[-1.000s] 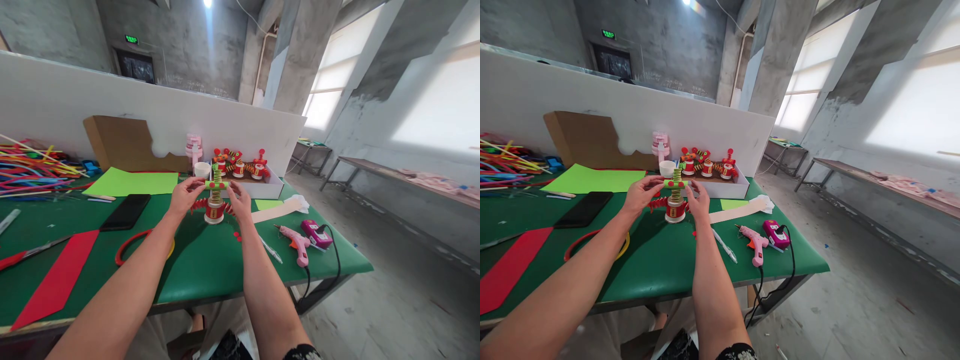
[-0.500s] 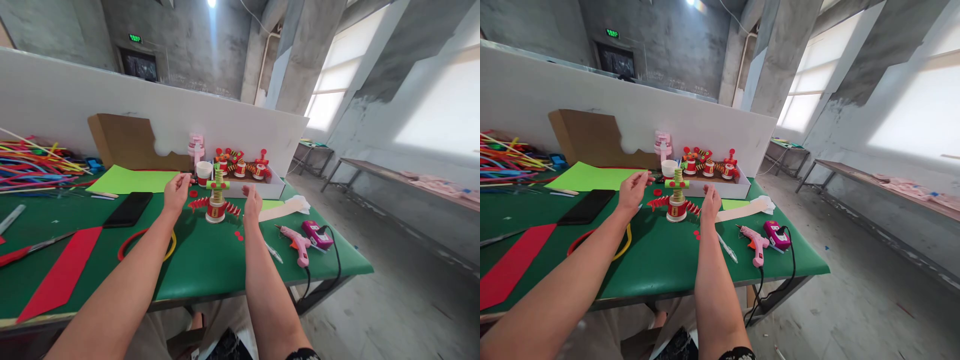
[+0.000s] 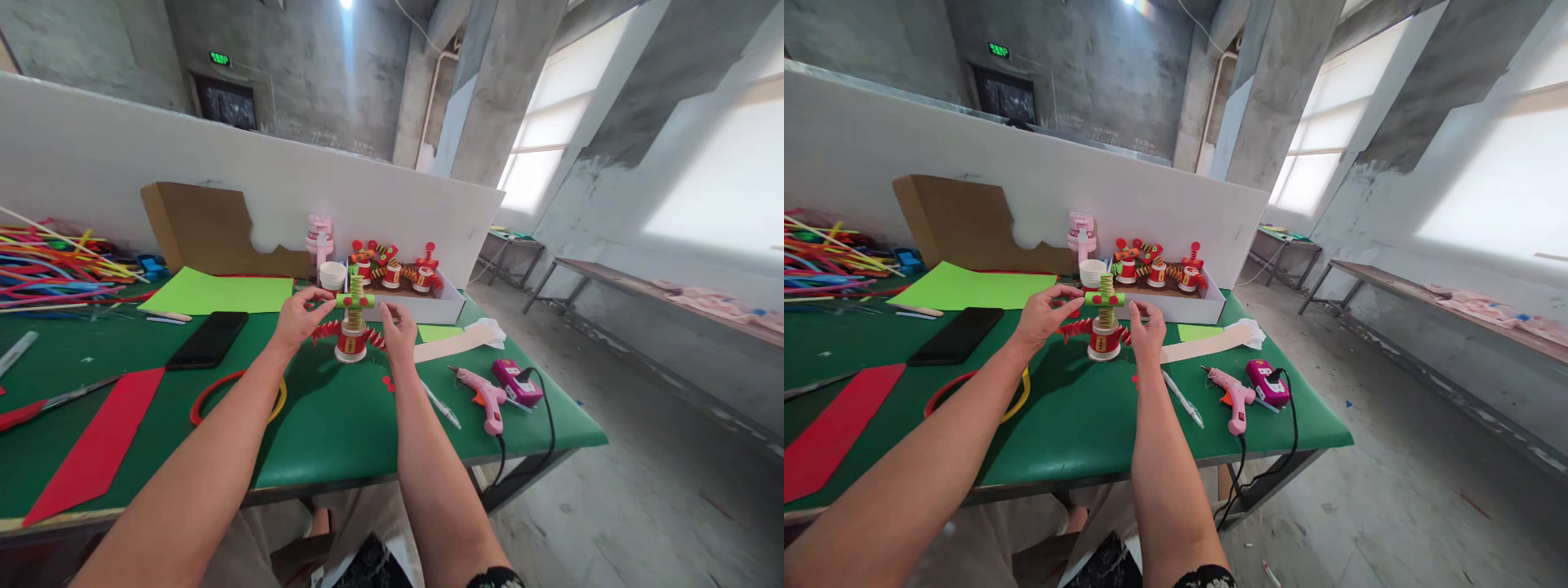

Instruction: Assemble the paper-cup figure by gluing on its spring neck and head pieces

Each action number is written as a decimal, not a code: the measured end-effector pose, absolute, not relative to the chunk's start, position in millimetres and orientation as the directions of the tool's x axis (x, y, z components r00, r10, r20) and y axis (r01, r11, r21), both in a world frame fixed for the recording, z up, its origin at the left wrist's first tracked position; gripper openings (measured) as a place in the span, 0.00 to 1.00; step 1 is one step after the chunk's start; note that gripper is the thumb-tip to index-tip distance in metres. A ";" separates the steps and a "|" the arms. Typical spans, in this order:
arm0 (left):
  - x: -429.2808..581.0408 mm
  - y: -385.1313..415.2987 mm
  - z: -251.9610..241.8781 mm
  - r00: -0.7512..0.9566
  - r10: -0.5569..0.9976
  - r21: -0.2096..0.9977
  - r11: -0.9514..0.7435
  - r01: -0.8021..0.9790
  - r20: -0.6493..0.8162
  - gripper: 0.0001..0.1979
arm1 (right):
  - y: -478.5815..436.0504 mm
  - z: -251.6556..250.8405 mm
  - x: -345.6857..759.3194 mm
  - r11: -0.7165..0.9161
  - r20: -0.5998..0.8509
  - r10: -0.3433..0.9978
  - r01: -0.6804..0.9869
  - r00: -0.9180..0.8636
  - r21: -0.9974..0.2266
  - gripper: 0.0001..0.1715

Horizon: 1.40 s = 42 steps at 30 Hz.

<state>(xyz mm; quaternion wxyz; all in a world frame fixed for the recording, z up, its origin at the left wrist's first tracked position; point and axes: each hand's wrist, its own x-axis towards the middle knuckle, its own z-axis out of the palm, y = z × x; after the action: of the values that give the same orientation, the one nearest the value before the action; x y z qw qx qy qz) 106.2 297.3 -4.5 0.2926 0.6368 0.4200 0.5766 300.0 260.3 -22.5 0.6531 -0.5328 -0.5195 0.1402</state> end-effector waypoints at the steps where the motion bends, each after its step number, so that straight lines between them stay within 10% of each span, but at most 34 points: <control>1: 106.1 297.6 -4.9 -0.003 0.872 0.854 -0.478 0.206 0.489 0.13 | 260.7 -22.8 299.7 0.391 0.530 0.743 0.377 0.409 -0.840 0.20; 42: 109.5 304.0 -14.5 -0.027 0.864 0.856 -0.492 0.158 0.502 0.13 | 268.2 -27.6 294.5 0.418 0.539 0.765 0.364 0.353 -0.832 0.14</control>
<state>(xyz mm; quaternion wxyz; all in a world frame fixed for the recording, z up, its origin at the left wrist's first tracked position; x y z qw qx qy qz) 109.5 304.0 -14.5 0.2990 0.6302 0.4056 0.5907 294.5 268.2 -27.6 0.6404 -0.5161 -0.5468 0.1567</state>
